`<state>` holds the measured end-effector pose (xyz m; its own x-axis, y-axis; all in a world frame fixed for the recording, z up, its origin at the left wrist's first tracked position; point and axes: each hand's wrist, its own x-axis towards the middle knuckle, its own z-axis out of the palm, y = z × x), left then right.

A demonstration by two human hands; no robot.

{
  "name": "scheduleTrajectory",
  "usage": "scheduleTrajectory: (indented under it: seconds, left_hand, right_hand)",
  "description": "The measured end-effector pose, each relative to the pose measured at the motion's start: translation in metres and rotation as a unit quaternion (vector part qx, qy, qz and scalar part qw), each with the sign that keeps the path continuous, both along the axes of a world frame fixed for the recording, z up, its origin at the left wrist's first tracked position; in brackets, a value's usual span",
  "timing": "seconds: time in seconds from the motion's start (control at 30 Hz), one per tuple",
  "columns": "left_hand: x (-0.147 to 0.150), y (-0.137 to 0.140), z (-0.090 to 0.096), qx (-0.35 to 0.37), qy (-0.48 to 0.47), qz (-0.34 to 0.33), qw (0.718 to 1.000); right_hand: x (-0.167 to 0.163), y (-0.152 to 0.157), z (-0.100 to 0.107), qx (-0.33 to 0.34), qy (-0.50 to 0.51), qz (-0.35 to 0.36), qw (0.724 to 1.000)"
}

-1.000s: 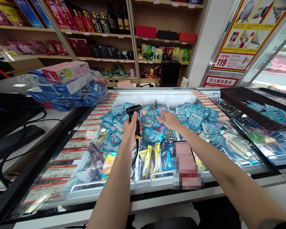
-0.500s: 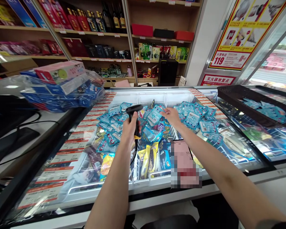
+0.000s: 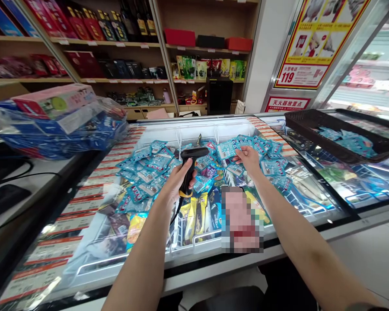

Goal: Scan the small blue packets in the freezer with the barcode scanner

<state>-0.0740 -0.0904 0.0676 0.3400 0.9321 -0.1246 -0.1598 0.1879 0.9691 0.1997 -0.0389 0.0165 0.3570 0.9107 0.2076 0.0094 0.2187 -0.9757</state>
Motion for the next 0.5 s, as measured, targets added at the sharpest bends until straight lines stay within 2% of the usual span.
scheduleTrajectory:
  seconds: [0.13,0.5]
  left_hand:
    - [0.0036,-0.0023,-0.0002,-0.004,0.023,-0.063,0.998]
    - [0.01,-0.01,-0.0008,0.024,0.069,-0.088,0.993]
  right_hand:
    - [-0.0009,0.0017,-0.0005,-0.011,-0.008,0.007,1.0]
    - [0.0,0.0056,-0.0097,-0.029,-0.055,0.013,0.998]
